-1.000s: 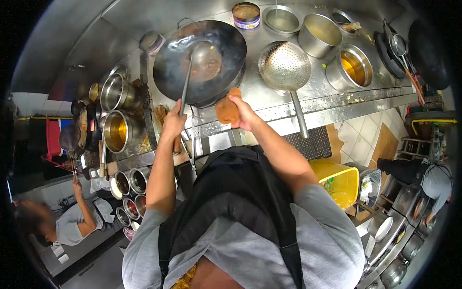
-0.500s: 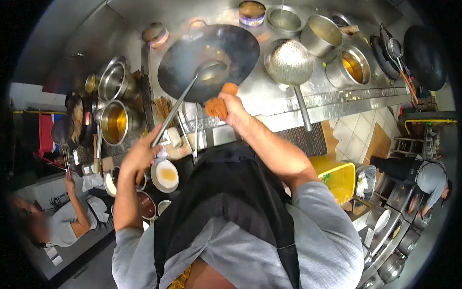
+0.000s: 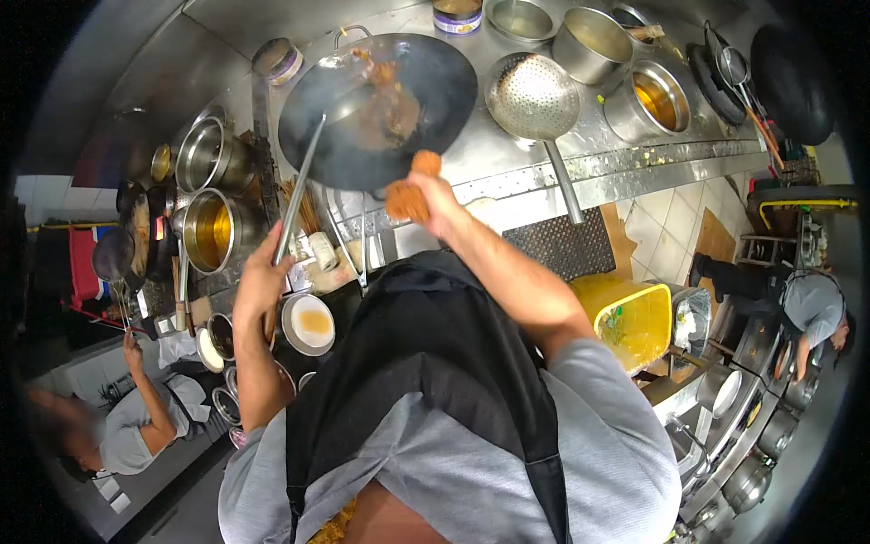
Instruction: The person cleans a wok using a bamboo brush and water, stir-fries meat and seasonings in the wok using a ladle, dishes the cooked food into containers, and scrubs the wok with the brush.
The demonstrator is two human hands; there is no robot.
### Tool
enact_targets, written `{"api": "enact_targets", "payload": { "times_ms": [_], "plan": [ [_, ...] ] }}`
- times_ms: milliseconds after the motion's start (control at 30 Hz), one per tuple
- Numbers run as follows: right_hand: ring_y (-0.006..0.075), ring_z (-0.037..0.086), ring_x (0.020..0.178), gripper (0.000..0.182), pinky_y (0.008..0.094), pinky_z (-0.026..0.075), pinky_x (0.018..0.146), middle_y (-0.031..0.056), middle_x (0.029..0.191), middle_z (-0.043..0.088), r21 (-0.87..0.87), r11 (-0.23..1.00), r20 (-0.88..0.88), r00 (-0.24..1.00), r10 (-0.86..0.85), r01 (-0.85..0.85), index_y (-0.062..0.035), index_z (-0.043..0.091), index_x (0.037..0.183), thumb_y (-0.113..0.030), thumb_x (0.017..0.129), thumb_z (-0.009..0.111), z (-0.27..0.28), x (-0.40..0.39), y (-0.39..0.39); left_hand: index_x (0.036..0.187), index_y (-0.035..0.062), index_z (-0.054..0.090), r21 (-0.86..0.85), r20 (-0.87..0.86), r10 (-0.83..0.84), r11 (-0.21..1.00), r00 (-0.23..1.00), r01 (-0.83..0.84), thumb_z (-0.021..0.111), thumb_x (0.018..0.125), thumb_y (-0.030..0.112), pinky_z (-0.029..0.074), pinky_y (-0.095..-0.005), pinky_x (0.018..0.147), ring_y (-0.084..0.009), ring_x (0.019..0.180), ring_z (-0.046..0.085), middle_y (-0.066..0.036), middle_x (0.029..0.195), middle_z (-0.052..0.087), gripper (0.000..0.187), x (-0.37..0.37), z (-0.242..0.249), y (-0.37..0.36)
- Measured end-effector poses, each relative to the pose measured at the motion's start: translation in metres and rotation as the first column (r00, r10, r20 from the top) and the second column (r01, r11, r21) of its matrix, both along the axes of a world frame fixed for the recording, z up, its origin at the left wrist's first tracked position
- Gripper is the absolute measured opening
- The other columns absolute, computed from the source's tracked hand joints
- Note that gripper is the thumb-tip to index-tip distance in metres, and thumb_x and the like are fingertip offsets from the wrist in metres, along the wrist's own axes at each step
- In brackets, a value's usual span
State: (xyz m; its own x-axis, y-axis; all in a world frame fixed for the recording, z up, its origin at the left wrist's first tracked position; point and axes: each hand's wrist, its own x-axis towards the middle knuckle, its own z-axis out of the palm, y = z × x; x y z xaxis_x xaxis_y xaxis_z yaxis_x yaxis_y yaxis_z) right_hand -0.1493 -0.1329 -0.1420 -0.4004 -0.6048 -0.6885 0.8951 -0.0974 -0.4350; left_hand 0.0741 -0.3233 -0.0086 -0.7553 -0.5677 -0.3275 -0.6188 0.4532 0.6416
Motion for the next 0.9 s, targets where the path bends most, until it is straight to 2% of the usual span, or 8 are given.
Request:
{"api": "enact_targets", "payload": {
  "times_ms": [33, 100, 267, 333, 467, 700, 800, 900],
  "plan": [
    [0.0272, 0.067, 0.093, 0.031, 0.0383, 0.056, 0.079, 0.0142, 0.105, 0.069, -0.007, 1.0, 0.0, 1.0, -0.006, 0.006, 0.0, 0.064, 0.108, -0.02, 0.087, 0.055, -0.006, -0.01, -0.011, 0.145, 0.0082, 0.044, 0.044, 0.208, 0.08, 0.995, 0.975, -0.091, 0.062, 0.086, 0.012, 0.05, -0.0404, 0.091, -0.042, 0.108, 0.063, -0.027, 0.117, 0.064, 0.062, -0.014, 0.012, -0.005],
    [0.0271, 0.067, 0.093, 0.031, 0.0394, 0.056, 0.079, 0.0132, 0.107, 0.069, 0.078, 0.997, -0.052, 0.998, 0.032, -0.028, -0.0027, 0.066, 0.106, -0.025, 0.089, 0.053, -0.026, -0.029, -0.029, 0.145, 0.0095, 0.045, -0.251, 0.014, -0.053, 0.966, 0.999, 0.054, 0.06, 0.087, 0.017, 0.049, -0.0423, 0.091, -0.0422, 0.108, 0.063, -0.027, 0.115, 0.065, 0.061, -0.03, -0.042, -0.03],
    [0.0239, 0.068, 0.091, 0.037, 0.0329, 0.054, 0.067, 0.0093, 0.109, 0.07, 0.025, 0.988, -0.073, 0.985, 0.156, -0.154, -0.0035, 0.067, 0.112, -0.03, 0.088, 0.054, -0.075, -0.058, -0.047, 0.145, 0.0103, 0.044, -0.248, 0.023, 0.07, 0.967, 0.997, -0.062, 0.058, 0.088, 0.02, 0.048, -0.0444, 0.093, -0.0424, 0.106, 0.063, -0.028, 0.112, 0.065, 0.06, -0.107, -0.116, -0.035],
    [0.0221, 0.068, 0.087, 0.039, 0.0301, 0.051, 0.061, 0.0068, 0.105, 0.071, 0.03, 0.981, -0.046, 0.981, 0.191, -0.19, -0.0041, 0.067, 0.113, -0.031, 0.088, 0.054, -0.102, -0.07, -0.054, 0.146, 0.0132, 0.044, -0.219, -0.078, -0.069, 0.974, 0.995, 0.051, 0.058, 0.089, 0.019, 0.049, -0.0438, 0.092, -0.042, 0.105, 0.064, -0.028, 0.111, 0.065, 0.059, -0.112, -0.137, -0.038],
    [0.02, 0.067, 0.085, 0.038, 0.0303, 0.05, 0.06, 0.0047, 0.101, 0.071, 0.042, 0.973, -0.047, 0.973, 0.227, -0.225, -0.0058, 0.068, 0.112, -0.032, 0.089, 0.054, -0.099, -0.073, -0.05, 0.146, 0.0187, 0.045, -0.297, 0.183, -0.243, 0.91, 0.953, 0.289, 0.061, 0.082, 0.01, 0.05, -0.0459, 0.089, -0.0422, 0.1, 0.064, -0.025, 0.111, 0.066, 0.066, -0.079, -0.074, -0.037],
    [0.0188, 0.067, 0.078, 0.033, 0.0274, 0.043, 0.05, 0.0033, 0.098, 0.071, 0.096, 0.969, -0.063, 0.971, 0.232, -0.226, -0.0097, 0.068, 0.108, -0.032, 0.089, 0.054, -0.079, -0.069, -0.044, 0.143, 0.0169, 0.049, -0.399, 0.343, -0.201, 0.853, 0.917, 0.336, 0.064, 0.083, 0.009, 0.05, -0.041, 0.09, -0.0423, 0.105, 0.062, -0.023, 0.118, 0.064, 0.063, -0.035, -0.001, -0.022],
    [0.0231, 0.065, 0.083, 0.029, 0.0406, 0.047, 0.057, 0.0078, 0.097, 0.067, 0.083, 0.996, 0.012, 1.0, 0.017, -0.018, -0.0137, 0.055, 0.113, -0.021, 0.085, 0.061, -0.022, -0.044, -0.027, 0.147, 0.0113, 0.043, -0.105, 0.206, -0.29, 0.943, 0.934, 0.316, 0.065, 0.086, 0.006, 0.041, -0.0339, 0.105, -0.0334, 0.126, 0.055, -0.022, 0.133, 0.058, 0.065, 0.002, 0.032, -0.034],
    [0.0253, 0.067, 0.079, 0.027, 0.0381, 0.05, 0.056, 0.0101, 0.097, 0.067, 0.115, 0.993, 0.015, 1.0, 0.016, -0.017, -0.0094, 0.055, 0.111, -0.02, 0.087, 0.059, -0.02, -0.033, -0.027, 0.147, 0.0119, 0.042, 0.002, 0.27, -0.309, 0.947, 0.912, 0.32, 0.065, 0.085, 0.005, 0.042, -0.0356, 0.105, -0.0337, 0.125, 0.056, -0.023, 0.132, 0.058, 0.066, 0.002, 0.038, -0.037]
  ]
}}
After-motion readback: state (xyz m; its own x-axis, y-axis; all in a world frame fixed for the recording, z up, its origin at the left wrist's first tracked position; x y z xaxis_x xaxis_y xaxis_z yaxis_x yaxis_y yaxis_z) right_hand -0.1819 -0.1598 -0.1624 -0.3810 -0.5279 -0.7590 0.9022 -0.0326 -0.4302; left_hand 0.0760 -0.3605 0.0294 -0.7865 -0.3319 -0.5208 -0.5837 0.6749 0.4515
